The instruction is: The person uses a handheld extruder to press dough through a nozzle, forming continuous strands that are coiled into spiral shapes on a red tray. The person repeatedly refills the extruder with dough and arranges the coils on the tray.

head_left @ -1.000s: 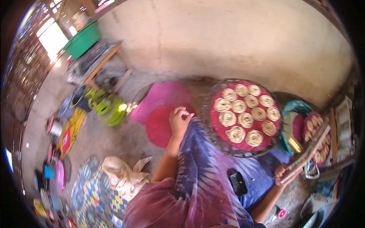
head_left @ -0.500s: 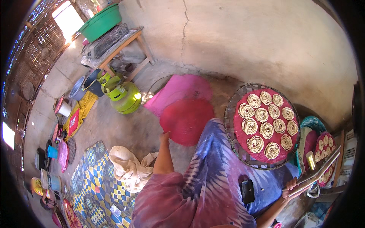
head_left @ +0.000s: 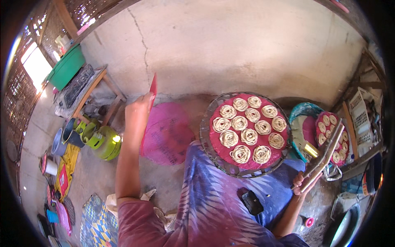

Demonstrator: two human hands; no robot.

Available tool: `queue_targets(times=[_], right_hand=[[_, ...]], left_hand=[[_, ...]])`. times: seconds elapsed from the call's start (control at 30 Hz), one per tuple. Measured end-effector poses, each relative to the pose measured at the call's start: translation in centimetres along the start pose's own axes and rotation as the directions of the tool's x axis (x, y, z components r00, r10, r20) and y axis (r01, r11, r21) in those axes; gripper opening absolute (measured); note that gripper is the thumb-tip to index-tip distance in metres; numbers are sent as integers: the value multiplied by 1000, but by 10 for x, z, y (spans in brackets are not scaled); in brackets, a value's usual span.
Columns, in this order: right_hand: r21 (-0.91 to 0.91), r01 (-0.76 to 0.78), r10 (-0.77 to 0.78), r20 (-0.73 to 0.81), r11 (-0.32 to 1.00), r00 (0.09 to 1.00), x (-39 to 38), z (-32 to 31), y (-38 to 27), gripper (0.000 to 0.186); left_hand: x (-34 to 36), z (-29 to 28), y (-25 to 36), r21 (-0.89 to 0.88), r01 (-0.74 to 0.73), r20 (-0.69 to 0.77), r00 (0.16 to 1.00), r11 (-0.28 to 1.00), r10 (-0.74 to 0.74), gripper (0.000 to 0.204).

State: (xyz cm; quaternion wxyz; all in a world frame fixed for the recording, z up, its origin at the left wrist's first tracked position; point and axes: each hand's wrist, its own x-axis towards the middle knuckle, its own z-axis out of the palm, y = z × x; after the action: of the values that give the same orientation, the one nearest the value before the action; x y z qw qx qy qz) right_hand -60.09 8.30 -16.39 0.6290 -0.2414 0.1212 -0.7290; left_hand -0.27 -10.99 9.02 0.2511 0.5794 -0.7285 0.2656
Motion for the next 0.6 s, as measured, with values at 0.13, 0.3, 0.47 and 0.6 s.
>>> queue_targets(times=[0.13,0.3,0.47,0.6], right_hand=[[78,-19,25,-79,997,997,-3,3,0,98],[70,-16,24,-122,997,992,-4,6,-1,95],[172,-20,35,-83,985,996,-7,6,-3,96],[217,-26,47,-95,976,994,-8,6,-5,97]], left_hand=[[60,-35,95,-251,-132,15,990,959,140,17],[113,-63,164,-554,-258,-239,960,791,146,18],[138,-35,157,-767,7,-127,979,642,-162,22],[117,52,138,-916,72,-25,972,396,-236,26]])
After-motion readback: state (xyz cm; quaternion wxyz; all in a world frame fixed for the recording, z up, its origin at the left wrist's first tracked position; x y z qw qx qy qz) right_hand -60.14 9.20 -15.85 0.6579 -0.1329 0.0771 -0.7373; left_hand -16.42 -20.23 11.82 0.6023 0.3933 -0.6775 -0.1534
